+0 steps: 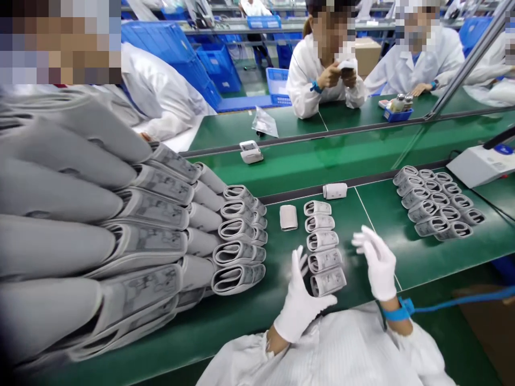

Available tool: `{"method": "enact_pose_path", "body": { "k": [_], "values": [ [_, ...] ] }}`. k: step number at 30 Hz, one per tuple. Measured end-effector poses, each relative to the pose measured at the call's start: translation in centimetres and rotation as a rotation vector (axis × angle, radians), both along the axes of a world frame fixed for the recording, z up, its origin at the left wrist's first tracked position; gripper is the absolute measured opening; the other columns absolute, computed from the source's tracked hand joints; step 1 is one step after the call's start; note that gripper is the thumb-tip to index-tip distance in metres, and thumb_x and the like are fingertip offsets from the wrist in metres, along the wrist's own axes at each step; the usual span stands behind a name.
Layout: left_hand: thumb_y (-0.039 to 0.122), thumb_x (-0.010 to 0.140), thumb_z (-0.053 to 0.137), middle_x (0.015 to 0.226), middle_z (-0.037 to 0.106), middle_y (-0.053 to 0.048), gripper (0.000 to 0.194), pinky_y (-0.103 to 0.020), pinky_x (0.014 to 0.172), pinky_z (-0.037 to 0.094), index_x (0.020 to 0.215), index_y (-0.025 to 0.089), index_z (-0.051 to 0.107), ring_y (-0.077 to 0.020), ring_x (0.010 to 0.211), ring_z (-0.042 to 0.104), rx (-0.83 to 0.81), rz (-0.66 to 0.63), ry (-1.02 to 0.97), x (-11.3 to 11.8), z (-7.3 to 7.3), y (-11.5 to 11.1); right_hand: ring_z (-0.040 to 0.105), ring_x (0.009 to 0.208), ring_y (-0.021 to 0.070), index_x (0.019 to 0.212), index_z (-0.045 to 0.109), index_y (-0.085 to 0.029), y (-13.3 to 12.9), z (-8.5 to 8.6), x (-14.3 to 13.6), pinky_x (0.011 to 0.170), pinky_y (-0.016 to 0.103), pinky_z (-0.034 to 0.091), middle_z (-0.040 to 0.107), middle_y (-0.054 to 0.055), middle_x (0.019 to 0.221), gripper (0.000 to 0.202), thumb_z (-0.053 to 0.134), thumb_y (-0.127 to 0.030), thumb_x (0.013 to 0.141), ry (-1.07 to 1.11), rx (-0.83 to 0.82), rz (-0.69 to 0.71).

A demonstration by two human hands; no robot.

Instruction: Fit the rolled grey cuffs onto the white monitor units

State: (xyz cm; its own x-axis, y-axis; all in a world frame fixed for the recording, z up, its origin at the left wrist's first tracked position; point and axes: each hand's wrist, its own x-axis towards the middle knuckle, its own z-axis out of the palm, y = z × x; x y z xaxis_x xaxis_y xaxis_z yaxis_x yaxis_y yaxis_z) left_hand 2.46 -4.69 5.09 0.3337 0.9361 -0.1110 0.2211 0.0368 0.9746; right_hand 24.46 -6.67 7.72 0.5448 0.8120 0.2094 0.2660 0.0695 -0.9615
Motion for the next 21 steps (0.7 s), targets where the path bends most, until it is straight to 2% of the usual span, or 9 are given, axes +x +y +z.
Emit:
{"method": "enact_pose_path", "body": {
  "k": [1, 3, 6, 8, 11, 14, 16, 19, 21],
  "values": [
    [0.017, 0.063, 0.089, 0.165, 0.043, -0.018, 0.137, -0.055, 0.123, 0.044, 0.168, 0.029, 0.004, -0.0342, 0.150, 0.049, 0.046, 0.006, 0.017, 0.1, -0.1, 0.0, 0.075, 0.110, 0.0296, 0.142, 0.065, -0.025, 2.1, 0.3, 0.7, 0.091, 0.048, 0.065, 0.074, 0.011, 0.127, 0.043, 0.063, -0.043, 0.103, -0.029, -0.005, 0.017],
    [0.015, 0.074, 0.079, 0.161, 0.048, -0.016, 0.113, -0.053, 0.121, 0.045, 0.167, 0.029, 0.016, -0.0316, 0.147, 0.052, 0.147, 0.010, 0.064, 0.2, -0.1, -0.2, 0.066, 0.130, 0.0320, 0.145, 0.062, -0.025, 6.6, 1.1, 1.6, 0.101, 0.048, 0.062, 0.066, 0.012, 0.144, 0.053, 0.069, -0.046, 0.097, -0.159, -0.032, 0.152],
    [0.007, 0.082, 0.062, 0.161, 0.049, -0.011, 0.085, -0.050, 0.125, 0.041, 0.160, 0.029, 0.036, -0.0281, 0.150, 0.047, 0.272, 0.008, 0.162, 0.3, 0.0, -0.5, 0.057, 0.141, 0.0346, 0.152, 0.056, -0.025, 12.5, 2.6, 1.1, 0.107, 0.050, 0.057, 0.058, 0.013, 0.154, 0.062, 0.066, -0.052, 0.096, -0.471, -0.156, 0.373],
    [0.007, 0.082, 0.063, 0.160, 0.050, -0.011, 0.080, -0.049, 0.125, 0.041, 0.156, 0.028, 0.043, -0.0287, 0.150, 0.047, 0.267, 0.022, 0.242, 0.2, 0.2, -0.5, 0.063, 0.134, 0.0407, 0.150, 0.057, -0.020, 15.3, 3.4, -0.3, 0.107, 0.056, 0.055, 0.065, 0.019, 0.143, 0.067, 0.063, -0.058, 0.097, -0.711, -0.337, 0.424],
    [0.020, 0.068, 0.087, 0.146, 0.059, -0.016, 0.084, -0.055, 0.112, 0.050, 0.146, 0.020, 0.053, -0.0381, 0.134, 0.057, 0.164, 0.065, 0.382, 0.2, 0.5, 0.0, 0.072, 0.111, 0.0499, 0.131, 0.066, -0.009, 18.2, 3.7, -2.9, 0.097, 0.064, 0.054, 0.075, 0.028, 0.110, 0.076, 0.068, -0.071, 0.088, -0.889, -0.638, 0.349],
    [0.041, 0.051, 0.102, 0.122, 0.069, -0.014, 0.082, -0.059, 0.096, 0.054, 0.122, 0.019, 0.067, -0.0420, 0.111, 0.063, 0.127, 0.047, 0.450, 0.7, 0.9, 0.6, 0.071, 0.105, 0.0542, 0.107, 0.071, -0.006, 20.1, 3.2, -4.7, 0.094, 0.064, 0.053, 0.073, 0.033, 0.101, 0.069, 0.080, -0.066, 0.076, -0.814, -0.718, 0.292],
    [0.050, 0.054, 0.100, 0.118, 0.069, -0.014, 0.077, -0.060, 0.095, 0.054, 0.118, 0.019, 0.069, -0.0421, 0.108, 0.063, 0.137, 0.018, 0.457, 1.2, 1.0, 0.9, 0.070, 0.106, 0.0560, 0.098, 0.071, -0.007, 20.7, 2.5, -5.1, 0.094, 0.065, 0.051, 0.073, 0.034, 0.100, 0.059, 0.083, -0.059, 0.071, -0.721, -0.689, 0.281],
    [0.051, 0.062, 0.097, 0.129, 0.067, -0.015, 0.084, -0.057, 0.102, 0.054, 0.134, 0.021, 0.065, -0.0413, 0.117, 0.063, 0.143, -0.019, 0.441, 1.6, 0.6, 0.8, 0.070, 0.105, 0.0541, 0.087, 0.069, -0.013, 20.3, 1.5, -4.2, 0.096, 0.063, 0.050, 0.075, 0.027, 0.094, 0.045, 0.083, -0.051, 0.067, -0.491, -0.619, 0.223],
    [0.044, 0.062, 0.099, 0.147, 0.059, -0.016, 0.101, -0.055, 0.111, 0.051, 0.150, 0.023, 0.054, -0.0405, 0.130, 0.061, 0.134, -0.013, 0.371, 1.4, 0.0, 0.5, 0.070, 0.104, 0.0482, 0.082, 0.068, -0.017, 19.2, 1.0, -3.0, 0.096, 0.059, 0.052, 0.075, 0.021, 0.089, 0.038, 0.080, -0.049, 0.067, -0.279, -0.549, 0.165]
  ]
}}
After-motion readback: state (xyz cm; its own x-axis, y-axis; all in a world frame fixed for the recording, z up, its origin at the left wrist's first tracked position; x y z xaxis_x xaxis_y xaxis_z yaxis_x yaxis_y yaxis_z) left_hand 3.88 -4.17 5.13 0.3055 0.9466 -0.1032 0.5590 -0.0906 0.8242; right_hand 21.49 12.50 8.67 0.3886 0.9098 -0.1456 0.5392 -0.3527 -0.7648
